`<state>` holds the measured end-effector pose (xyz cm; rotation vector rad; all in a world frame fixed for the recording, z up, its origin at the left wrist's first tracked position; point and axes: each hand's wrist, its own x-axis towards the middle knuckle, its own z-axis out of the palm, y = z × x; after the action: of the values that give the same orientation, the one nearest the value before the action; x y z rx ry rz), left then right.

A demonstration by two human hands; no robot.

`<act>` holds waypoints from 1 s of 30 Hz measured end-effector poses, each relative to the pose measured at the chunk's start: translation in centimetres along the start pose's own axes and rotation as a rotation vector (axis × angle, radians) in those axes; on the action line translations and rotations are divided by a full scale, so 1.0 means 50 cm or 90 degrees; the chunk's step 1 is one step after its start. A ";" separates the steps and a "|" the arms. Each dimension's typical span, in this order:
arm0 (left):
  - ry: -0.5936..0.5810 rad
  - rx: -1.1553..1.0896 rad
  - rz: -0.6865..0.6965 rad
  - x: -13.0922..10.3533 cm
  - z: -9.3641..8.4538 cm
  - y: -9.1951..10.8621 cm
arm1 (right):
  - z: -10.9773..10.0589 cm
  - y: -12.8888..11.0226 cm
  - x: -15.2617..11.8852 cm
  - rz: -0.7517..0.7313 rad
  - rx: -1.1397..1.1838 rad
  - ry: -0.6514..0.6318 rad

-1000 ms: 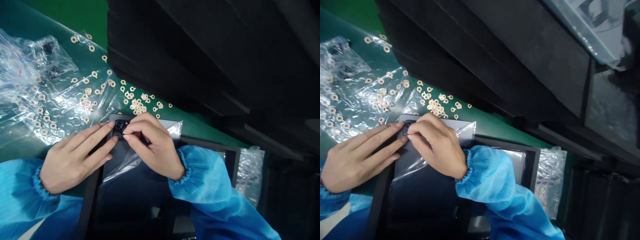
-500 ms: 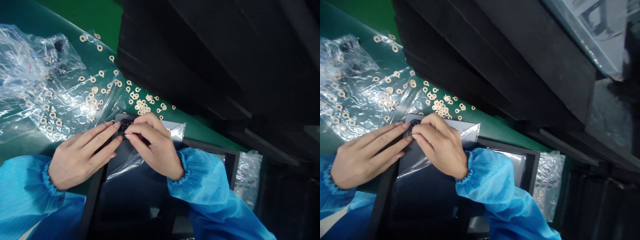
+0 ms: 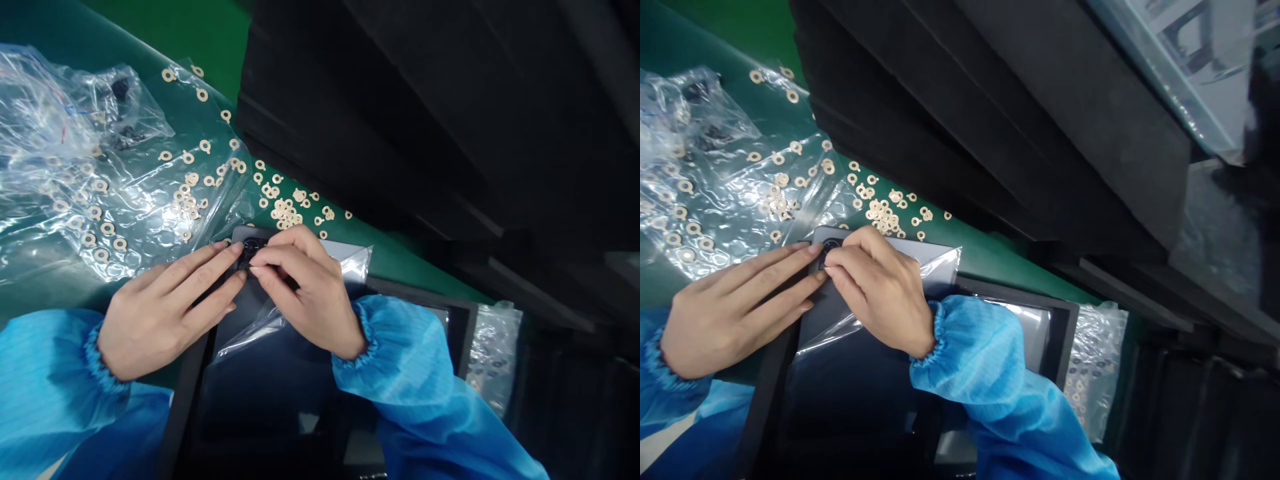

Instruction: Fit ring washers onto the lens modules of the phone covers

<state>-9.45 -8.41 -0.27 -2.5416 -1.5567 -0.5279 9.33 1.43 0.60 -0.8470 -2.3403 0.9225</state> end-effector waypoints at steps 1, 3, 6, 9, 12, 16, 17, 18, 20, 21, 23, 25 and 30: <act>0.002 0.002 0.005 0.001 0.000 0.000 | 0.000 0.000 0.000 0.001 0.002 0.001; 0.002 0.004 0.003 0.001 0.000 0.000 | 0.000 0.001 0.000 -0.009 -0.013 -0.001; -0.002 0.011 -0.008 0.001 0.000 0.001 | 0.000 0.001 -0.001 -0.016 -0.033 -0.002; 0.000 0.014 -0.007 -0.002 0.001 0.002 | 0.001 0.001 -0.001 -0.012 -0.033 -0.002; 0.001 0.013 -0.001 -0.005 0.003 0.000 | 0.002 0.001 -0.001 -0.014 -0.038 -0.003; -0.008 0.010 -0.008 -0.004 0.003 -0.001 | 0.002 0.000 0.000 -0.016 -0.044 -0.003; -0.006 0.011 -0.005 -0.003 0.002 -0.001 | 0.002 0.000 0.000 -0.017 -0.047 -0.003; -0.005 0.013 -0.003 -0.001 0.001 0.000 | 0.002 0.000 0.000 -0.017 -0.050 -0.004; -0.002 0.019 0.001 0.002 -0.001 0.000 | 0.001 0.001 0.000 -0.017 -0.052 -0.008; -0.002 0.021 0.001 0.003 -0.002 0.000 | 0.002 0.001 -0.001 -0.017 -0.052 -0.009; -0.005 0.022 -0.001 0.004 -0.003 0.001 | 0.002 0.002 -0.001 -0.011 -0.046 -0.010; -0.007 0.022 -0.001 0.003 -0.002 0.001 | 0.003 0.002 -0.002 -0.002 -0.034 -0.012; -0.011 0.024 -0.002 0.003 -0.001 0.001 | 0.001 0.002 0.002 0.013 0.001 -0.003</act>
<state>-9.38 -8.34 -0.15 -2.5226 -1.5613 -0.4728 9.28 1.52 0.48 -0.8701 -2.3382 0.9355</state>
